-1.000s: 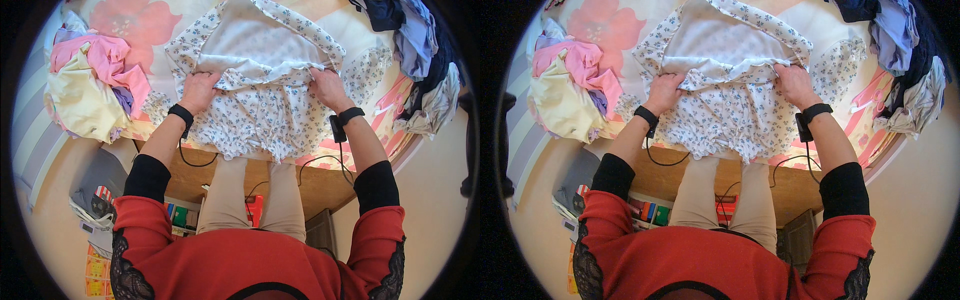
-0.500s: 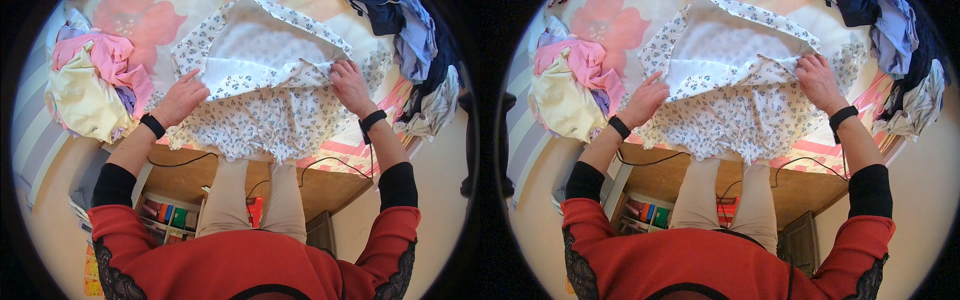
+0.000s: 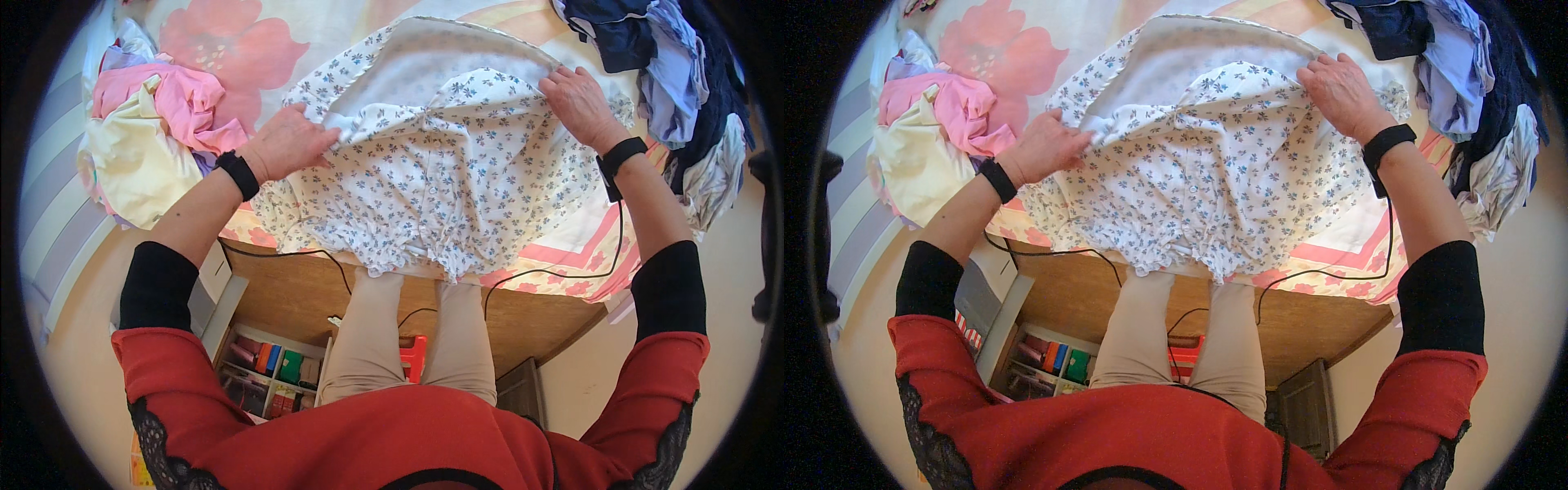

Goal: The person folds various garments on a bed, including a purple shirt, a white shirt, a pink shirt, a patterned dress, and a dark blue shirt. Each item is picked up, unfolded, smoothed, and folded into a neat stack on the bed.

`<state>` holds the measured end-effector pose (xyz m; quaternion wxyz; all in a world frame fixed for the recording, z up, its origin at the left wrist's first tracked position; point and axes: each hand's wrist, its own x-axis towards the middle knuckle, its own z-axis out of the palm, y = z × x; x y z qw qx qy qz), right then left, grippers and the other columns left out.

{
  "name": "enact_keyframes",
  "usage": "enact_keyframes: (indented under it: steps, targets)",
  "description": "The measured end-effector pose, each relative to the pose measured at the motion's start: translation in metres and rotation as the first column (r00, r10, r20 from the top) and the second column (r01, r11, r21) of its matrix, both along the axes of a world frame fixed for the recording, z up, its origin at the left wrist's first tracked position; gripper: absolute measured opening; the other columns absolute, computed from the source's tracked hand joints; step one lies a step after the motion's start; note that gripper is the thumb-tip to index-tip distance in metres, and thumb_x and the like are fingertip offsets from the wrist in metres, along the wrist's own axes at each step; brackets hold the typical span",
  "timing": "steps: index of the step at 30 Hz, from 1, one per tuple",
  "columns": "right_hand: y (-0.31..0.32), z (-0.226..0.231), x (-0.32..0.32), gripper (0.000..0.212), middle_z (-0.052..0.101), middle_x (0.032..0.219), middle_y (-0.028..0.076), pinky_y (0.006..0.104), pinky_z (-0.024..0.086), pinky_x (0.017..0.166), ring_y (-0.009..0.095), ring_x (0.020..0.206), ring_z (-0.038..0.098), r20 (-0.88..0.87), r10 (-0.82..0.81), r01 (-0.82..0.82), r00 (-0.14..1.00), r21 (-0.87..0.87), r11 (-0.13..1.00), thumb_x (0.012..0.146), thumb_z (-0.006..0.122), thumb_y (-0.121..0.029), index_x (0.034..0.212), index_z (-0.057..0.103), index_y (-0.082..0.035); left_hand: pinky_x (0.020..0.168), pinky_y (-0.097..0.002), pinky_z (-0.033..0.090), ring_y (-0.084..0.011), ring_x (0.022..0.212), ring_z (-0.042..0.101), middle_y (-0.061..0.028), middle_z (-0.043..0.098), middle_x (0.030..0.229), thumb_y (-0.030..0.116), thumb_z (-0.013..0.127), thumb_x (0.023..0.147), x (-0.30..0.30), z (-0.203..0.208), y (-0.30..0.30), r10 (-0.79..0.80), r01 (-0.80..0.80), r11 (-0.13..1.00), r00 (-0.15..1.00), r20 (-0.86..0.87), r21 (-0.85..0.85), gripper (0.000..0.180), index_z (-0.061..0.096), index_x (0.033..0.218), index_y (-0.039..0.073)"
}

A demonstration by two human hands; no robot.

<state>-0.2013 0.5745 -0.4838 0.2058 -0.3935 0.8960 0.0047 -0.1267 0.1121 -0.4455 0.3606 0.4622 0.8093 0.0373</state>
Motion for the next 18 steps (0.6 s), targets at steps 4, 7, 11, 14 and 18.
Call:
enact_keyframes:
  steps: [4, 7, 11, 14, 18]
  targets:
    - [0.007, 0.008, -0.012, 0.002, 0.065, 0.085, 0.007, 0.0406, 0.042, 0.089, 0.022, 0.099, 0.062, -0.004, 0.093, -0.093, 0.996, 0.049, 0.994, 0.089, 0.064, -0.011, 0.089, 0.062, -0.011, 0.087, -0.0399, 0.046, -0.0321, 0.073, 0.066, -0.0114, 0.068, 0.074, 0.014, 0.06, 0.086, -0.017, 0.001, -0.021, 0.033, -0.055, 0.972, 0.994, -0.1, -0.229, 0.015, 0.065, 0.1, 0.01]
    - [0.015, 0.013, -0.02, 0.002, 0.066, 0.08, 0.006, 0.0413, 0.04, 0.09, 0.021, 0.097, 0.062, 0.014, 0.088, -0.089, 0.996, 0.099, 0.991, 0.09, 0.064, -0.013, 0.089, 0.065, -0.015, 0.089, -0.0401, 0.047, -0.0314, 0.087, 0.067, -0.0121, 0.069, 0.078, 0.012, 0.061, 0.082, -0.034, 0.006, -0.037, 0.189, -0.235, 0.953, 0.953, -0.235, -0.189, 0.015, 0.068, 0.095, 0.01]
    - [0.024, 0.016, -0.034, 0.004, 0.067, 0.08, 0.005, 0.0399, 0.039, 0.09, 0.02, 0.096, 0.063, -0.009, 0.028, -0.025, 1.0, 0.279, 0.96, 0.091, 0.066, -0.014, 0.088, 0.067, -0.016, 0.089, -0.0458, 0.044, -0.0272, 0.099, 0.062, -0.0087, 0.068, 0.088, 0.011, 0.059, 0.082, -0.079, 0.013, -0.052, -0.089, -0.038, 0.967, 0.875, -0.477, -0.251, 0.019, 0.07, 0.098, 0.013]
    - [0.028, 0.023, -0.042, 0.009, 0.067, 0.081, 0.007, 0.0395, 0.039, 0.087, 0.023, 0.093, 0.062, -0.12, 0.121, -0.088, 0.985, 0.255, 0.963, 0.08, 0.07, -0.015, 0.089, 0.069, -0.014, 0.086, -0.0409, 0.049, -0.0276, 0.1, 0.064, -0.0098, 0.071, 0.097, 0.011, 0.063, 0.083, -0.102, 0.018, -0.052, 0.024, -0.11, 0.986, 0.833, -0.552, -0.122, 0.022, 0.07, 0.104, 0.012]
    - [0.026, 0.037, -0.048, 0.019, 0.073, 0.085, 0.009, 0.0473, 0.044, 0.087, 0.025, 0.091, 0.068, -0.043, 0.02, 0.0, 0.999, 0.416, 0.909, 0.084, 0.064, -0.03, 0.077, 0.075, -0.015, 0.081, -0.0448, 0.049, -0.0318, 0.091, 0.062, -0.0128, 0.067, 0.089, 0.013, 0.066, 0.078, -0.111, 0.022, -0.036, 0.066, -0.238, 0.951, 0.779, -0.624, -0.196, 0.011, 0.067, 0.089, 0.011]
